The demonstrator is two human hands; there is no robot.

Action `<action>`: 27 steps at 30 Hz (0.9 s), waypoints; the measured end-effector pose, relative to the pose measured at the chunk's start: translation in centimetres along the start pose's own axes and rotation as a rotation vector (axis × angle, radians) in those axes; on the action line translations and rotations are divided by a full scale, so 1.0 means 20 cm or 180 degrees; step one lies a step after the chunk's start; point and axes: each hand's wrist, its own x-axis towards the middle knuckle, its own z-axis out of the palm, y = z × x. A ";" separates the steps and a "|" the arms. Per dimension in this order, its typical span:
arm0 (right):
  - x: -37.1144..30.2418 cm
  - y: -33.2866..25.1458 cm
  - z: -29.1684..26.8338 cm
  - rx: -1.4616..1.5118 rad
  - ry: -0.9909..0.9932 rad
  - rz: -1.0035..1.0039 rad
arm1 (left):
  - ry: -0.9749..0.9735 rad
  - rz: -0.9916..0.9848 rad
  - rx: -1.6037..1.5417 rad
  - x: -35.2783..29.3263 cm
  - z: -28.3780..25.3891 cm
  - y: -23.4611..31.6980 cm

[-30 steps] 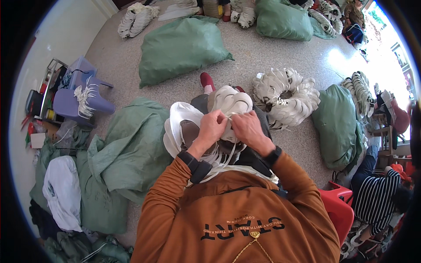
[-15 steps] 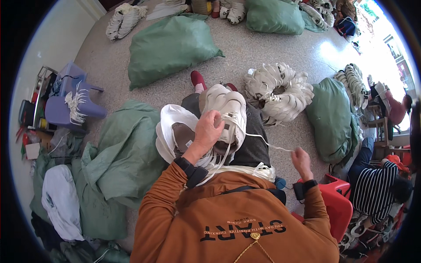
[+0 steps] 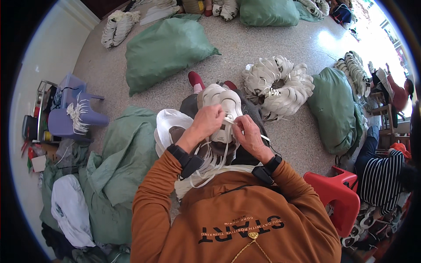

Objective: The person is sitting on the floor in a workshop environment, lacing a pair of white shoes. They thread the laces through the eyelets, pull them tight, and tie them into a knot. The person handles the shoes and laces by hand throughout the process.

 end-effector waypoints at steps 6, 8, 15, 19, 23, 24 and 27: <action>0.03 0.00 -0.01 0.0035 -0.0242 0.0334 | -0.0764 0.0536 0.0604 0.12 0.04 -0.06; 0.05 -0.01 -0.05 0.0083 -0.0498 0.0304 | -0.1574 0.0284 -0.0431 0.16 -0.04 -0.08; 0.02 0.07 -0.13 0.0799 -0.0742 0.0547 | -0.1162 -0.0419 -0.3516 -0.04 -0.07 -0.26; -0.04 0.05 -0.24 0.1167 -0.0930 0.0755 | 0.0097 0.0351 -0.0693 -0.07 0.07 -0.24; -0.13 -0.05 -0.45 0.1289 -0.1403 0.0912 | 0.0202 -0.0011 -0.0925 -0.09 0.10 -0.22; -0.16 -0.06 -0.47 0.1535 -0.1367 0.1082 | 0.0230 -0.0034 -0.0978 -0.08 0.10 -0.21; -0.22 -0.09 -0.44 0.1535 -0.1882 0.1276 | 0.0421 -0.0050 -0.0933 -0.09 0.12 -0.16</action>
